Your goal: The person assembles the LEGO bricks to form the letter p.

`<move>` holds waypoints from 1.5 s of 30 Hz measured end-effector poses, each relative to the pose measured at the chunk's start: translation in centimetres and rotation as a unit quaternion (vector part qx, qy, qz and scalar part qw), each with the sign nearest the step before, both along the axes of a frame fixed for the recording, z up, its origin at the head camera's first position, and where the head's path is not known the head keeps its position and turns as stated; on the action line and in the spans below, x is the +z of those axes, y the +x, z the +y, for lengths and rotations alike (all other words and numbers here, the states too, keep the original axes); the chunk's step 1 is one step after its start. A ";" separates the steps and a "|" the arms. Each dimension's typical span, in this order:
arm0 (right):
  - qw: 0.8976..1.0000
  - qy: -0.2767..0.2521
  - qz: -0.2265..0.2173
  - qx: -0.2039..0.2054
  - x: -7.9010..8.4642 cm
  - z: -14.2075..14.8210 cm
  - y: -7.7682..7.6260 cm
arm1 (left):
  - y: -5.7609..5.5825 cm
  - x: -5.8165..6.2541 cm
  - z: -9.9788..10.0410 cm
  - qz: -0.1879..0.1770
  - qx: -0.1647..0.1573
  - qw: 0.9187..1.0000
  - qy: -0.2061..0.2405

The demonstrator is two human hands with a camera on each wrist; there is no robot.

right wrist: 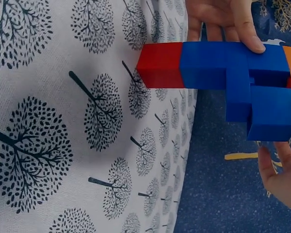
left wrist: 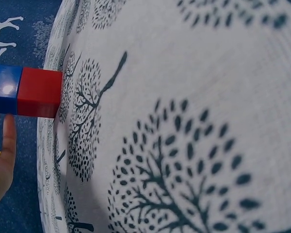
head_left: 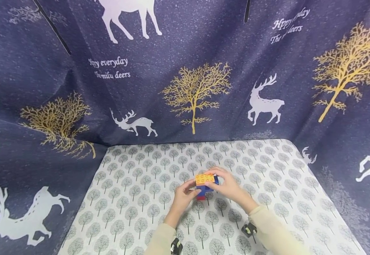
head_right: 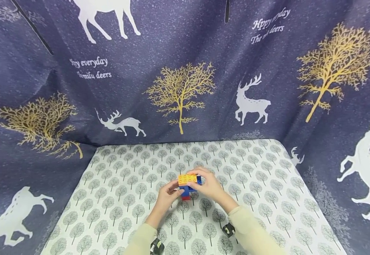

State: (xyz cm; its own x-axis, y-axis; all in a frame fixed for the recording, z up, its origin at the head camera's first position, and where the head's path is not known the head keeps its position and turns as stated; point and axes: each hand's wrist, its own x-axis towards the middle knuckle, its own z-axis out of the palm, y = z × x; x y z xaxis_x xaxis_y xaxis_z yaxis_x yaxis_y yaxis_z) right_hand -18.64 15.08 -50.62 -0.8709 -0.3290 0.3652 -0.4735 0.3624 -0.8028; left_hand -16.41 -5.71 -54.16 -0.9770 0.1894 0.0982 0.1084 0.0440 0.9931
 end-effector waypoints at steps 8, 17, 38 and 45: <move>1.000 0.001 0.009 -0.026 -0.2 -0.6 0.4 | 0.0 0.1 -0.2 0.002 0.002 1.000 -0.004; 0.999 0.001 0.014 -0.034 -0.2 -0.7 0.6 | 0.1 -0.1 -0.1 -0.017 -0.002 1.000 0.020; 1.000 -0.014 -0.020 -0.016 -1.3 1.5 1.7 | -0.8 -3.3 0.4 -0.001 -0.024 0.999 0.034; 0.993 -0.094 -0.065 0.011 -2.6 2.5 2.2 | -1.0 -3.8 -0.1 0.007 -0.032 0.998 0.054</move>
